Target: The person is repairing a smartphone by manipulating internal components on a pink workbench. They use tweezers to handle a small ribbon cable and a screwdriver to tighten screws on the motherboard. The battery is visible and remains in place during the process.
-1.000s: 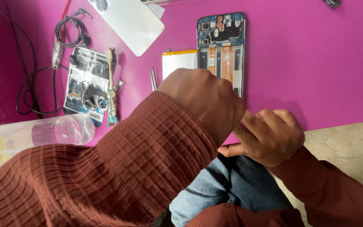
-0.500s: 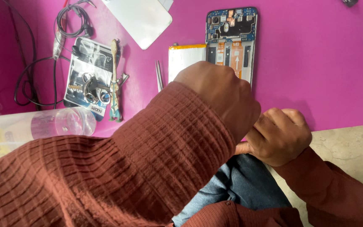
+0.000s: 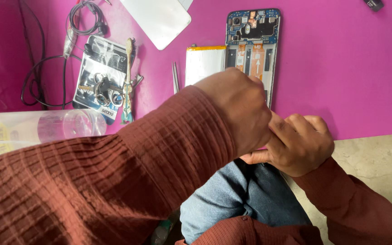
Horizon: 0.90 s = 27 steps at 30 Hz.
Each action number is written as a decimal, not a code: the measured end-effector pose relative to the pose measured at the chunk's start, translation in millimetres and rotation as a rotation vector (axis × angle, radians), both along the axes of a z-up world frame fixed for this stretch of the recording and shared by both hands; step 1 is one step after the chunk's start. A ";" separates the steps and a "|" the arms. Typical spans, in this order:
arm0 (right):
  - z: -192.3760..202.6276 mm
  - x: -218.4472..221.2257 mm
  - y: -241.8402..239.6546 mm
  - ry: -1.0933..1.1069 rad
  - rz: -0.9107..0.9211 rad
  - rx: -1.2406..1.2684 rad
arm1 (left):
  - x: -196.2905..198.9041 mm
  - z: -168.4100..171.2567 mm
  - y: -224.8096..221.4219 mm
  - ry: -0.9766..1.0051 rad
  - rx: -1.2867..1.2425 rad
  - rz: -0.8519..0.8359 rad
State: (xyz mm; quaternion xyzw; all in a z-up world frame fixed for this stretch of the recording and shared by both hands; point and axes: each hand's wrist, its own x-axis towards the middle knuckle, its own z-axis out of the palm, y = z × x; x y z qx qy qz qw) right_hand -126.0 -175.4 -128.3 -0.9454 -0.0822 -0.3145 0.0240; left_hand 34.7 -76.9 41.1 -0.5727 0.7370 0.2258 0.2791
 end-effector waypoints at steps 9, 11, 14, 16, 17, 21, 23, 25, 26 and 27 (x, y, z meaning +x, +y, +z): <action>-1.2 -0.5 0.7 0.035 -0.036 -0.040 | 2.3 2.3 -5.9 -0.013 0.050 0.132; -1.4 -0.7 -0.1 0.028 -0.039 -0.065 | 1.5 1.6 -9.5 -0.028 0.044 0.083; -4.5 -3.3 0.2 0.051 -0.043 -0.056 | -0.2 -1.0 -13.0 -0.051 0.024 -0.017; -9.3 -3.7 -1.3 0.057 -0.031 -0.016 | -2.4 -4.0 -12.4 -0.053 -0.015 -0.087; -12.1 -4.6 -2.2 0.054 -0.021 0.013 | -5.6 -6.4 -11.5 -0.039 -0.039 -0.127; -14.7 -3.8 -1.7 0.056 -0.037 0.077 | -16.9 -13.2 -1.3 -0.072 -0.115 -0.267; -5.2 -5.2 1.1 0.052 -0.030 0.046 | -17.7 -12.0 12.2 -0.067 -0.198 -0.021; 5.3 -0.8 2.2 0.051 -0.024 0.007 | -20.3 -7.0 37.3 -0.125 -0.276 0.193; 9.1 2.8 2.7 0.059 -0.025 -0.013 | -27.4 -3.1 59.7 -0.180 -0.308 0.282; 12.3 0.3 6.1 0.081 -0.034 -0.022 | -38.2 1.2 85.6 -0.090 -0.595 0.477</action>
